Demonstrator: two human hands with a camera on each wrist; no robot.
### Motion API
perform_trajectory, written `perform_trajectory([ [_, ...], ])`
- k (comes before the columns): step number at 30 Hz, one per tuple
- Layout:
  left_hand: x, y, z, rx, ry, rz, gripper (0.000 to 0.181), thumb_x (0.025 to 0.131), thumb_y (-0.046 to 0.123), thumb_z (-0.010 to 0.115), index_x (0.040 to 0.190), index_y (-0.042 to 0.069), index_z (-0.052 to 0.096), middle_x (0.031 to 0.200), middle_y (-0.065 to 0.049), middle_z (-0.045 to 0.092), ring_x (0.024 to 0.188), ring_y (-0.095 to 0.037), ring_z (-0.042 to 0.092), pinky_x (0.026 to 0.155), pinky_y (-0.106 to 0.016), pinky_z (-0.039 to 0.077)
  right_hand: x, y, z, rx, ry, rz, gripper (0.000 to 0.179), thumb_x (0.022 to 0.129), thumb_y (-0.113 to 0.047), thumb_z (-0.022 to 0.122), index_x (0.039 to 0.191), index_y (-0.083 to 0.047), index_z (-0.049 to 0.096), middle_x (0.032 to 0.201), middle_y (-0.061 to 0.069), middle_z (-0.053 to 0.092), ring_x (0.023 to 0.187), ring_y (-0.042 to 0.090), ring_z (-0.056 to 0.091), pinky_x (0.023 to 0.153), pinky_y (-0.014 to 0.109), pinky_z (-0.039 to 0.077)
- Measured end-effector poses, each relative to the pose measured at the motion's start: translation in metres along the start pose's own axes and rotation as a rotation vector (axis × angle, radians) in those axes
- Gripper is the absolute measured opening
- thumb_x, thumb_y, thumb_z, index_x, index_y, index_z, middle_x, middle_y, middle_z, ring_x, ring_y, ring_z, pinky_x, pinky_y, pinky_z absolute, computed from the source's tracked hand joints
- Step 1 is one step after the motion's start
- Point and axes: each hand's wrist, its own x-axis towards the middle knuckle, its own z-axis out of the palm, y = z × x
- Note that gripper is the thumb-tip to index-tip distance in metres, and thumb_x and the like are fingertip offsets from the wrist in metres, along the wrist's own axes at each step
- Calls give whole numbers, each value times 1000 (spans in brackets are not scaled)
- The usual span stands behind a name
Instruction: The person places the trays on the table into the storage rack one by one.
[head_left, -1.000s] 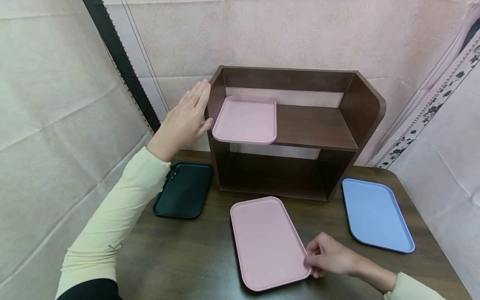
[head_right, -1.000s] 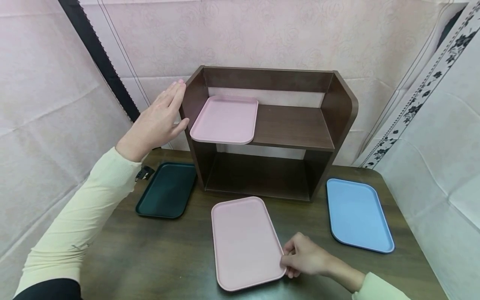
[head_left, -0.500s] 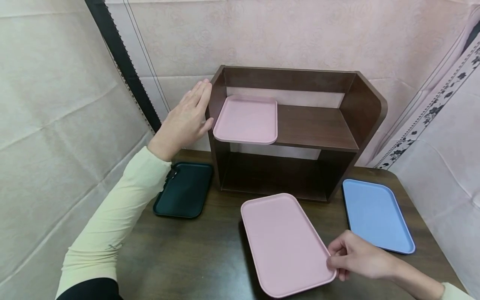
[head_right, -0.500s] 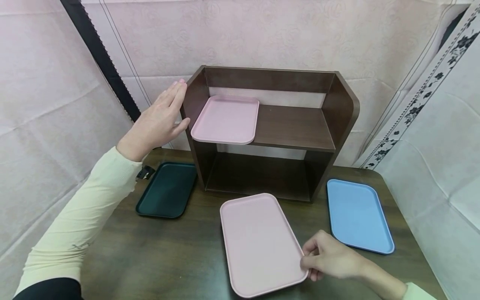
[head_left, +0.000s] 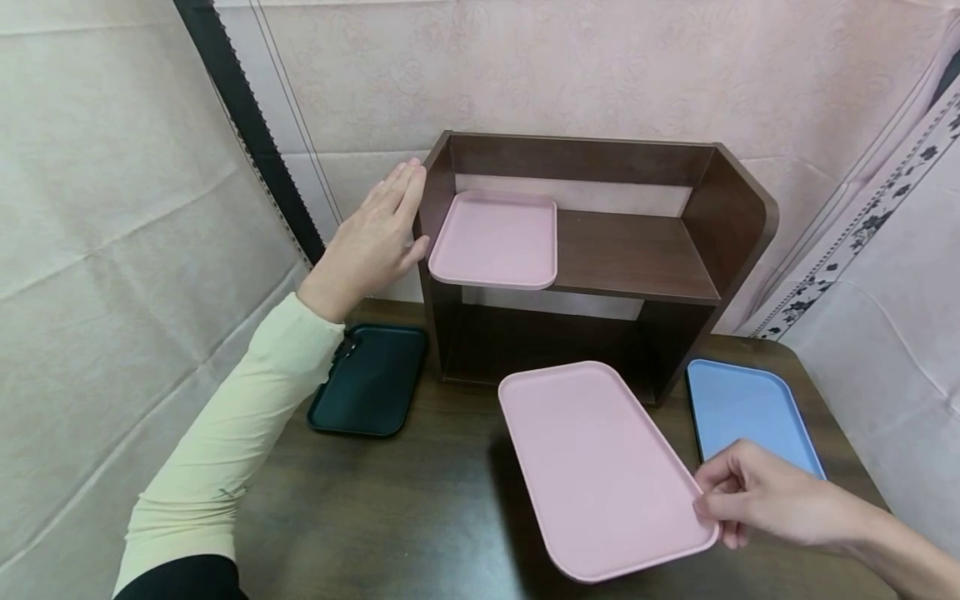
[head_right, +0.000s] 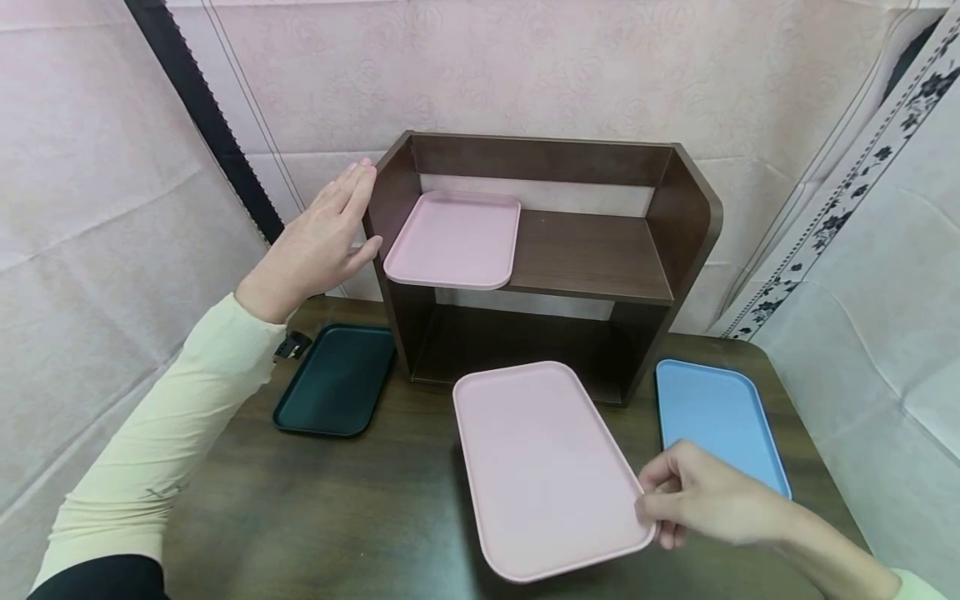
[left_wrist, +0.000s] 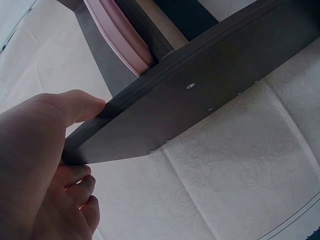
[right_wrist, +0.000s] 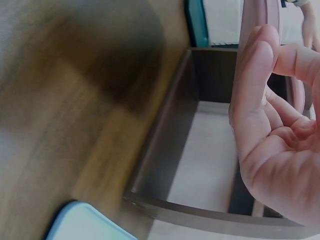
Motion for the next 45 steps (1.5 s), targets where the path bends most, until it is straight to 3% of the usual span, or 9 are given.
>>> perform_trajectory([
  [5, 1, 0, 0, 0, -10, -5, 81, 107, 25, 58, 166, -7, 12, 177, -23, 14, 166, -37, 15, 136, -50, 18, -9, -10, -11, -16, -9, -16, 24, 98, 11, 54, 89, -1, 73, 72, 25, 68, 65, 0, 67, 52, 34, 61],
  [17, 1, 0, -1, 8, -11, -1, 81, 107, 25, 58, 166, -7, 12, 176, -24, 14, 165, -37, 16, 136, -49, 18, -31, -32, -41, -139, 60, -29, 28, 99, 11, 53, 90, -6, 74, 69, 15, 71, 56, 15, 68, 50, 33, 58],
  [23, 1, -1, 0, 10, 5, 5, 81, 107, 25, 59, 166, -8, 14, 176, -25, 17, 165, -37, 17, 135, -51, 21, -42, -41, -60, -185, 81, -21, 33, 101, 11, 50, 97, -8, 76, 71, 7, 74, 59, 14, 68, 50, 32, 58],
  [27, 1, -1, 1, 10, 10, 9, 82, 106, 25, 60, 166, -8, 15, 175, -25, 17, 165, -38, 18, 134, -52, 22, -48, -46, -70, -191, 109, 4, 34, 102, 10, 48, 104, -9, 77, 74, 3, 76, 61, 12, 70, 52, 34, 60],
  [33, 1, 0, -1, 11, -15, -7, 82, 107, 25, 59, 166, -6, 12, 176, -23, 15, 165, -37, 16, 135, -51, 20, -50, -54, -78, -278, 204, 31, 33, 102, 8, 52, 102, -12, 77, 72, -1, 75, 60, 13, 69, 52, 32, 59],
  [39, 1, 0, -1, 14, -11, -5, 81, 108, 25, 58, 166, -7, 12, 176, -23, 14, 165, -37, 16, 135, -50, 19, -41, -69, -84, -256, 293, 127, 35, 104, 4, 54, 102, -21, 78, 76, -5, 74, 63, 11, 68, 57, 28, 60],
  [45, 1, 0, 0, 17, 7, 7, 81, 107, 24, 60, 166, -8, 14, 175, -25, 18, 165, -37, 18, 135, -50, 20, -22, -84, -88, -307, 440, 252, 19, 105, -3, 58, 111, 5, 74, 72, -1, 71, 63, 14, 65, 60, 28, 63],
])
